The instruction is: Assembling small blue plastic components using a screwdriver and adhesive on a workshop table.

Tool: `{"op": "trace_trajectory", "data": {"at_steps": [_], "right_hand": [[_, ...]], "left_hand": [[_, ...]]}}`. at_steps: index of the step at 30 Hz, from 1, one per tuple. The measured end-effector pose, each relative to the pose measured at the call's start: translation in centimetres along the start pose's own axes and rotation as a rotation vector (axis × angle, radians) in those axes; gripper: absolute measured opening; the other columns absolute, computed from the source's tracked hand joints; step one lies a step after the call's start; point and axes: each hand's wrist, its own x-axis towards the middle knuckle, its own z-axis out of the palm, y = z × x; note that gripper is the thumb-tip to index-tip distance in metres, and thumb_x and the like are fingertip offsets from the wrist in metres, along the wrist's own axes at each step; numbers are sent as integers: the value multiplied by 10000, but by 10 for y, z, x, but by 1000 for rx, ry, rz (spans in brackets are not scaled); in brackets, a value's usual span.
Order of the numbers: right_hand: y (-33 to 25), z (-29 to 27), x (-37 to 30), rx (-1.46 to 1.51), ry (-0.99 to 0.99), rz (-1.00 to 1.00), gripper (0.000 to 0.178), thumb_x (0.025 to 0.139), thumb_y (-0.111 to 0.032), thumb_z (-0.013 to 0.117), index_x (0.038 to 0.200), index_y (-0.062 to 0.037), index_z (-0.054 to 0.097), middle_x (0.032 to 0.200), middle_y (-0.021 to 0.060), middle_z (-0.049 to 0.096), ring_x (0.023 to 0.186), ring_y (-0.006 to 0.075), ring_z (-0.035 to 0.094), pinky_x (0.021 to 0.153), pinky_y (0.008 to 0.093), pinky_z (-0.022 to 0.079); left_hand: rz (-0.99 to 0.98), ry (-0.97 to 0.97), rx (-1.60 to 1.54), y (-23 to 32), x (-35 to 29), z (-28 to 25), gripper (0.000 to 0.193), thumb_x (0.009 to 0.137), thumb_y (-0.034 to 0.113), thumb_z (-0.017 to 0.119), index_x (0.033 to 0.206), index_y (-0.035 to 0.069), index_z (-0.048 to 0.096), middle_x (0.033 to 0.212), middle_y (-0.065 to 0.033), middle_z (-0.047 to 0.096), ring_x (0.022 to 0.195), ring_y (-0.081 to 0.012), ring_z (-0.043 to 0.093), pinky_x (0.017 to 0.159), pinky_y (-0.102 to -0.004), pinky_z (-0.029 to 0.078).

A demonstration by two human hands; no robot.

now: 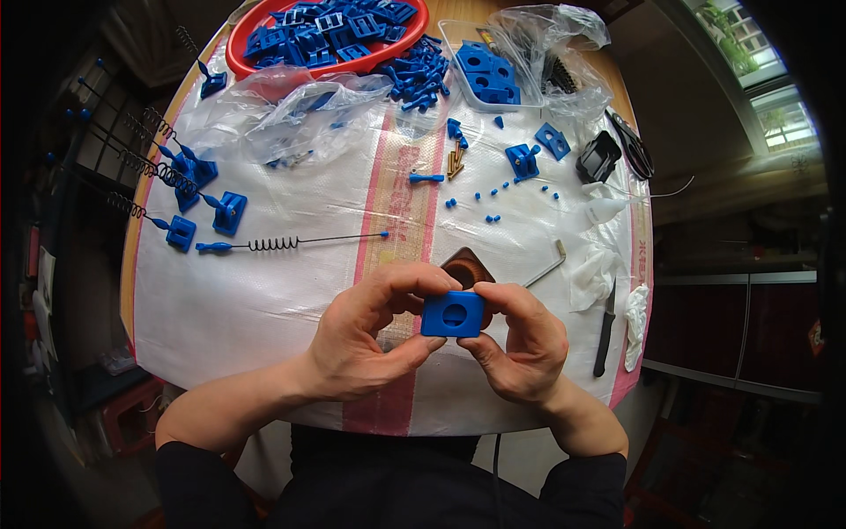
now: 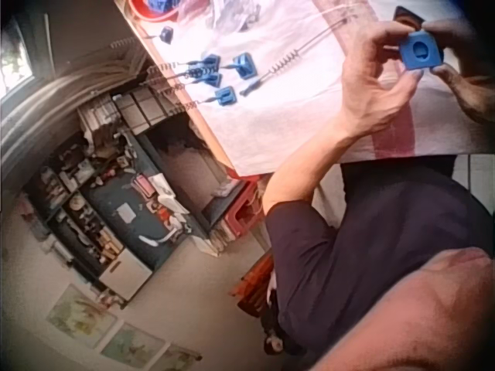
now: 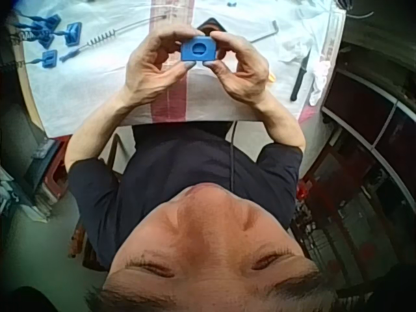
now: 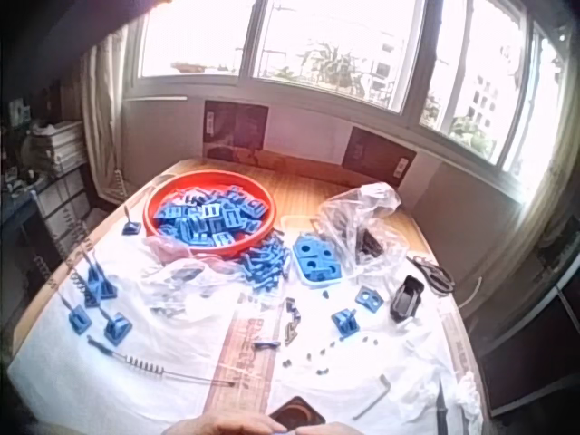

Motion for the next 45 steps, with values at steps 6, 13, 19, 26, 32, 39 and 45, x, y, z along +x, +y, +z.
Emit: {"op": "trace_trajectory", "data": {"at_steps": [6,13,19,26,32,39,45], "right_hand": [[-3,-2,4,-51,-22,-48,547,768,-49,889,1253,48,656,1049,159,719,803,220,675,663,312,549],[-5,-3,6,-73,-44,-71,540,758,-36,887,1242,53,664,1030,157,721,801,224,683,648,310,548],[-4,-1,4,-24,-39,-50,550,770,-31,885,1261,57,654,1003,153,720,801,210,683,645,298,543],[-2,-3,4,39,-43,-16,546,774,-75,906,1242,54,657,937,132,713,773,183,677,644,290,534],[-3,-3,5,69,-56,-21,544,783,-76,901,1250,49,652,934,131,716,782,182,685,647,287,536],[-1,0,2,72,-31,-6,555,793,-52,889,1282,36,640,934,125,720,785,181,690,640,287,537],[0,1,2,111,-17,-17,572,782,-39,896,1288,32,638,936,123,721,771,177,685,631,283,537]], "left_hand": [[46,-25,46,1,1,-1,560,857,-147,681,1355,27,495,1335,-159,567,1260,-226,581,1069,-380,480],[-25,-19,59,3,-1,0,584,848,-115,741,1369,10,509,1334,-139,543,1259,-214,564,1066,-372,478],[60,-24,139,-3,0,-3,570,835,-44,800,1349,12,560,1299,-135,557,1189,-210,599,1004,-340,516],[26,-8,155,-3,1,-4,528,850,-12,777,1341,21,585,1248,-119,598,1147,-201,625,976,-330,523],[46,-8,136,-4,2,-4,522,839,-2,789,1327,18,604,1241,-132,621,1141,-216,640,964,-337,532],[128,25,203,-8,2,-3,490,830,4,809,1285,11,626,1222,-145,664,1119,-230,670,937,-341,548],[62,24,136,-8,0,-2,470,851,10,786,1292,13,624,1209,-139,669,1115,-230,669,965,-341,527]]}}
